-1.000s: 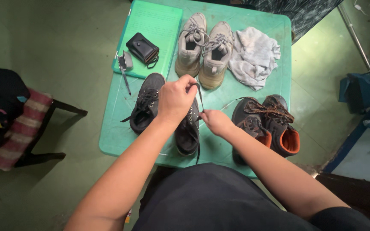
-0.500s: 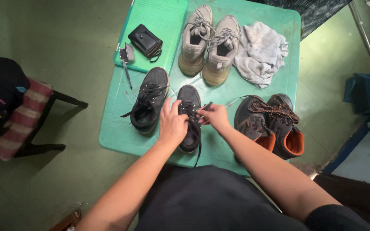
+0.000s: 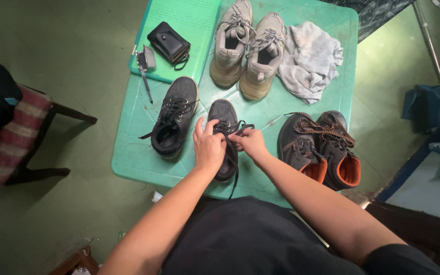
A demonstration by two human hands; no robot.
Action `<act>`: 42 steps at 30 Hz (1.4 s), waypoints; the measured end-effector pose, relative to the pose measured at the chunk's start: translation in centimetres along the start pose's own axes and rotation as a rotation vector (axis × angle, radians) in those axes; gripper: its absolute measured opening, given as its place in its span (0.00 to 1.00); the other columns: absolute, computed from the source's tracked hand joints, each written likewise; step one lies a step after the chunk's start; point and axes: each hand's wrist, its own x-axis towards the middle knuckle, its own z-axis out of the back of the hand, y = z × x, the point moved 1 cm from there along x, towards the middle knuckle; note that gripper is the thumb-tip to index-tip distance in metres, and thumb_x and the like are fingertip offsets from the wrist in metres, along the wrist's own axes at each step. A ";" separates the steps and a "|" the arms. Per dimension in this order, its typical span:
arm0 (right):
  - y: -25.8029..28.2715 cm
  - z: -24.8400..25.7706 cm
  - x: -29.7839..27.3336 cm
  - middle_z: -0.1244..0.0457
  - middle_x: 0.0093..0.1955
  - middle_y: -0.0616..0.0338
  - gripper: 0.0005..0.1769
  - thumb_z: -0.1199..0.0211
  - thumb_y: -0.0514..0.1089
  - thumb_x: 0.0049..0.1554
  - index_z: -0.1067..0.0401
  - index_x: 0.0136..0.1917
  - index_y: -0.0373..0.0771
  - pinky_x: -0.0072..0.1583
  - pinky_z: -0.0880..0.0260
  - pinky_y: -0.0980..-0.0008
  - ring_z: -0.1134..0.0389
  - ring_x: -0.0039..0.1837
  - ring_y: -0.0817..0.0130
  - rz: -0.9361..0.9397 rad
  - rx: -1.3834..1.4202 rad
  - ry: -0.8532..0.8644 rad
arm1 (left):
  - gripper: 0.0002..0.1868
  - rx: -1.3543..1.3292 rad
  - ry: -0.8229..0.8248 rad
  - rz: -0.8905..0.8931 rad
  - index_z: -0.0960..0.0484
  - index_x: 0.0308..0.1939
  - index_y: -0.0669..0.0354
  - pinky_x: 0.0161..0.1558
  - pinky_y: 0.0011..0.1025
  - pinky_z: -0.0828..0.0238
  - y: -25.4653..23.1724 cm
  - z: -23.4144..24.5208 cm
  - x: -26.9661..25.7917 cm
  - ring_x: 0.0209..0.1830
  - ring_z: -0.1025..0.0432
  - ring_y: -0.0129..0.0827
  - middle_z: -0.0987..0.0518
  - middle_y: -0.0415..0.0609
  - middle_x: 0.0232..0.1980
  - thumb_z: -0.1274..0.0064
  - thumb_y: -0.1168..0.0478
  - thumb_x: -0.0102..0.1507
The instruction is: The person removes laces from two pairs of shoes on a green table, then re-laces each shoe by threading the laces through the eyelets and tying them. The person handles black sneakers and brown boots, completing the lacing on both pairs.
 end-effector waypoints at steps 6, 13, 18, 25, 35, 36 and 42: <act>0.3 -0.1 -2.5 0.40 0.32 0.62 0.31 0.25 0.41 0.42 0.36 0.55 0.33 0.40 0.34 0.66 0.36 0.35 0.70 0.255 -0.492 0.073 | 0.02 0.097 0.202 -0.035 0.12 0.27 0.57 0.66 0.46 0.42 0.7 0.8 1.7 0.70 0.41 0.51 0.25 0.50 0.63 0.36 0.64 0.51; -0.6 -0.4 -2.5 0.39 0.33 0.64 0.27 0.29 0.36 0.44 0.32 0.57 0.39 0.41 0.33 0.68 0.37 0.36 0.72 0.164 -0.363 -0.026 | 0.06 -0.356 0.606 0.249 0.12 0.34 0.53 0.51 0.35 0.25 -0.5 8.3 7.4 0.43 0.20 0.38 0.13 0.52 0.43 0.37 0.60 0.54; -0.8 -0.6 -2.5 0.39 0.33 0.65 0.28 0.29 0.36 0.44 0.32 0.58 0.40 0.41 0.33 0.68 0.36 0.36 0.72 0.069 -0.342 -0.062 | 0.05 -1.277 0.454 0.146 0.18 0.42 0.64 0.47 0.35 0.28 -2.5 21.1 10.0 0.45 0.23 0.35 0.18 0.52 0.55 0.44 0.64 0.66; -0.7 -1.0 -2.7 0.38 0.33 0.64 0.29 0.26 0.39 0.44 0.32 0.58 0.40 0.43 0.32 0.69 0.36 0.37 0.73 0.098 -0.384 -0.069 | 0.09 -1.235 0.186 0.012 0.20 0.38 0.64 0.41 0.36 0.27 -2.8 25.6 11.6 0.35 0.26 0.36 0.19 0.56 0.40 0.50 0.61 0.69; 1.7 -1.1 -2.4 0.30 0.47 0.62 0.14 0.30 0.44 0.51 0.21 0.51 0.40 0.47 0.29 0.69 0.31 0.41 0.73 0.250 -0.254 -0.091 | 0.23 0.034 0.395 -0.092 0.17 0.48 0.56 0.55 0.45 0.30 0.9 6.7 5.8 0.54 0.28 0.51 0.20 0.52 0.51 0.31 0.56 0.51; 1.9 -1.4 -2.5 0.31 0.48 0.60 0.12 0.30 0.43 0.50 0.20 0.49 0.39 0.47 0.29 0.69 0.31 0.41 0.71 0.284 -0.299 -0.120 | 0.21 0.003 0.420 -0.137 0.17 0.47 0.56 0.55 0.45 0.30 1.3 5.8 5.3 0.54 0.27 0.50 0.19 0.51 0.50 0.32 0.56 0.52; 1.9 -1.4 -1.5 0.30 0.42 0.58 0.08 0.32 0.43 0.53 0.21 0.44 0.37 0.46 0.28 0.68 0.30 0.40 0.72 0.270 -0.396 -0.076 | 0.09 0.014 0.459 -0.197 0.15 0.36 0.57 0.55 0.43 0.31 3.0 3.6 4.6 0.50 0.26 0.45 0.16 0.47 0.43 0.35 0.57 0.58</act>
